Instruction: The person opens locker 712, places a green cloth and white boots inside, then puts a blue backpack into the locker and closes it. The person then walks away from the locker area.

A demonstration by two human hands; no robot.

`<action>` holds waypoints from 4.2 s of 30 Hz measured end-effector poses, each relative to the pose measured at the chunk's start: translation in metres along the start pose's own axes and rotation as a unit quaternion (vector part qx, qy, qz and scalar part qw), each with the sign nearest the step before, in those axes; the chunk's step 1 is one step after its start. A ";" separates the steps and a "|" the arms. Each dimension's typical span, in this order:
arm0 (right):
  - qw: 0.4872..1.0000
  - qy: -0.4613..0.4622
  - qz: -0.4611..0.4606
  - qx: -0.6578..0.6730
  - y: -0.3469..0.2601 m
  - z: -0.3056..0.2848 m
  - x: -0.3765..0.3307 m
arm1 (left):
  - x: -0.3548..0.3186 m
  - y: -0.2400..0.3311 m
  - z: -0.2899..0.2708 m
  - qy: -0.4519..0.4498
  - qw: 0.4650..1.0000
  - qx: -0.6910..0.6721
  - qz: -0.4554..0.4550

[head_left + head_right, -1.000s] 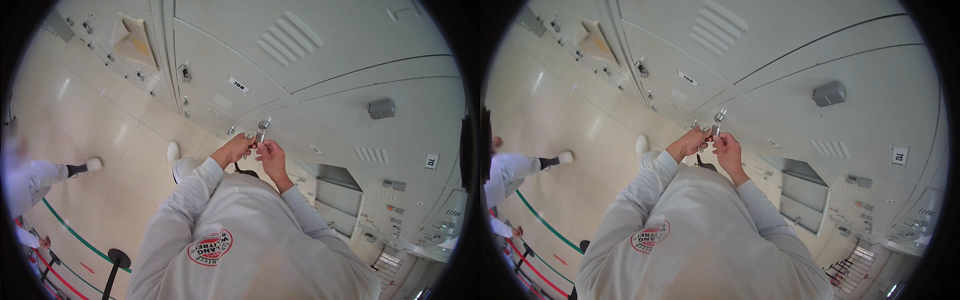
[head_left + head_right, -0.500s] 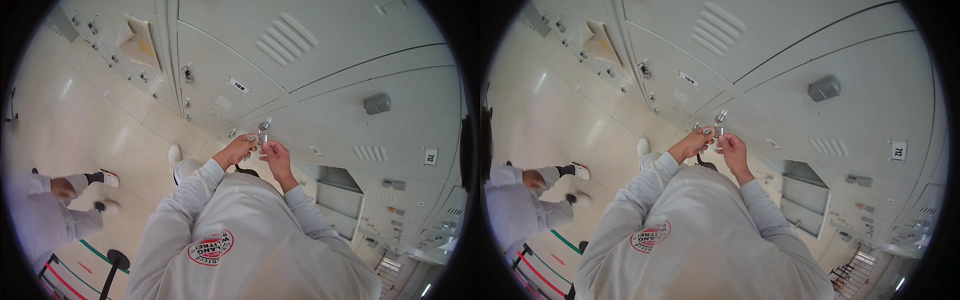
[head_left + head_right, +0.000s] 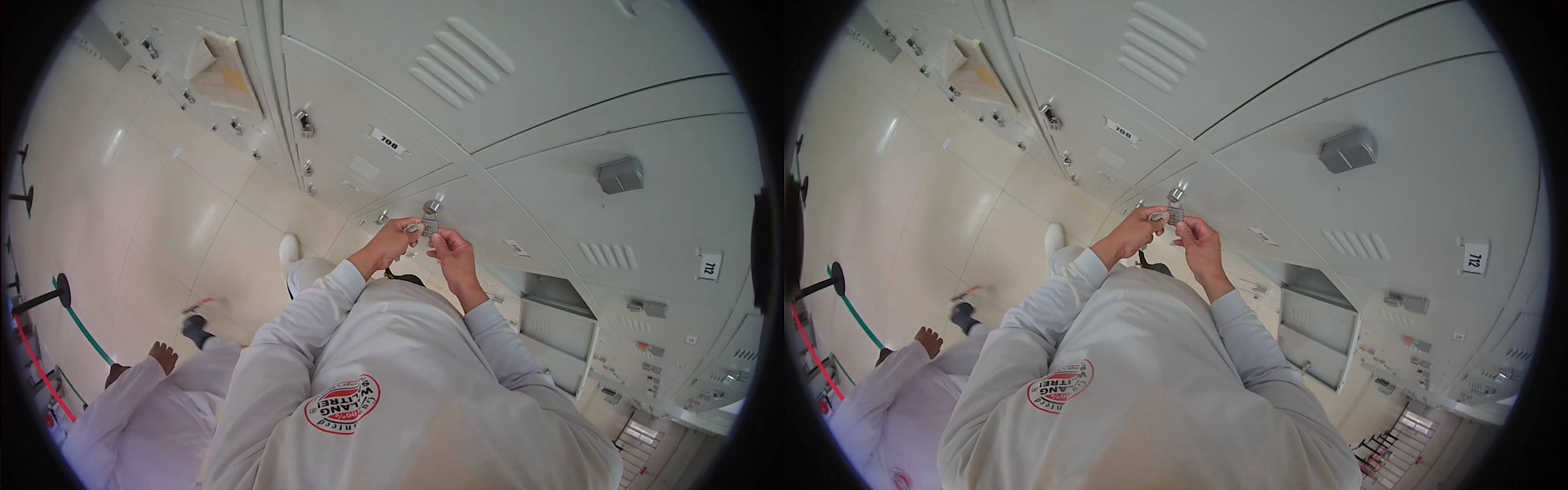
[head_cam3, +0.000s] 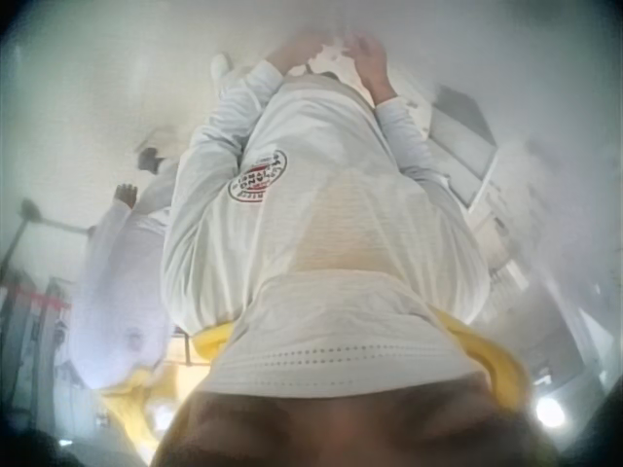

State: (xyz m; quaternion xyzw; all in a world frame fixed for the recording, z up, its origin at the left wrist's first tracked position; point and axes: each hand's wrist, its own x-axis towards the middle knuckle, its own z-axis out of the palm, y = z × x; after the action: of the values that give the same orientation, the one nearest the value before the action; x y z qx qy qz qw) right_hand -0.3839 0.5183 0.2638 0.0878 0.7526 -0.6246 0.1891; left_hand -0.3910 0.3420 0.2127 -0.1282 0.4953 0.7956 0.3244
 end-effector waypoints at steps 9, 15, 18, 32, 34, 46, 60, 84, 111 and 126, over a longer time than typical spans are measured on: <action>0.995 -0.012 -0.008 -0.100 0.032 0.009 0.008 | -0.027 -0.003 -0.033 0.038 0.994 0.072 0.069; 0.813 -0.228 -0.092 -0.527 0.092 0.032 0.031 | -0.106 -0.039 -0.167 0.204 0.979 -0.030 -0.009; 0.727 -0.348 -0.044 -0.590 0.178 0.039 0.066 | -0.168 -0.083 -0.256 0.302 0.952 -0.045 0.009; 0.702 -0.424 -0.201 -0.536 0.062 0.443 0.240 | -0.433 0.011 -0.515 0.551 0.797 -0.160 0.188; 0.684 -0.451 -0.226 -0.527 0.051 0.498 0.259 | -0.462 0.023 -0.574 0.597 0.770 -0.142 0.172; 0.566 -0.511 -0.029 -0.647 -0.083 0.873 0.314 | -0.596 -0.229 -0.670 0.555 0.680 0.194 -0.438; 0.533 -0.446 0.054 -0.717 -0.086 1.346 0.333 | -0.570 -0.179 -0.835 0.664 0.709 -0.106 -0.212; 0.579 -0.402 -0.137 -0.696 -0.063 1.363 0.333 | -0.742 -0.089 -0.946 0.468 0.820 -0.033 -0.329; 0.610 -0.384 -0.122 -0.683 -0.037 1.362 0.361 | -0.455 0.089 -1.134 0.478 0.864 0.043 -0.153; 0.604 -0.382 -0.294 -0.635 -0.007 1.421 0.468 | -0.616 -0.014 -1.165 0.609 0.780 0.018 -0.142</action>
State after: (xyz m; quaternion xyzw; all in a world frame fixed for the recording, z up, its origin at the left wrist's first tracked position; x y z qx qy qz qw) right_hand -0.5651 -0.9146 -0.1249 -0.5268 0.8048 0.0116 0.2734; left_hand -0.0525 -0.9086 -0.0287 -0.6491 0.5800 0.4875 0.0672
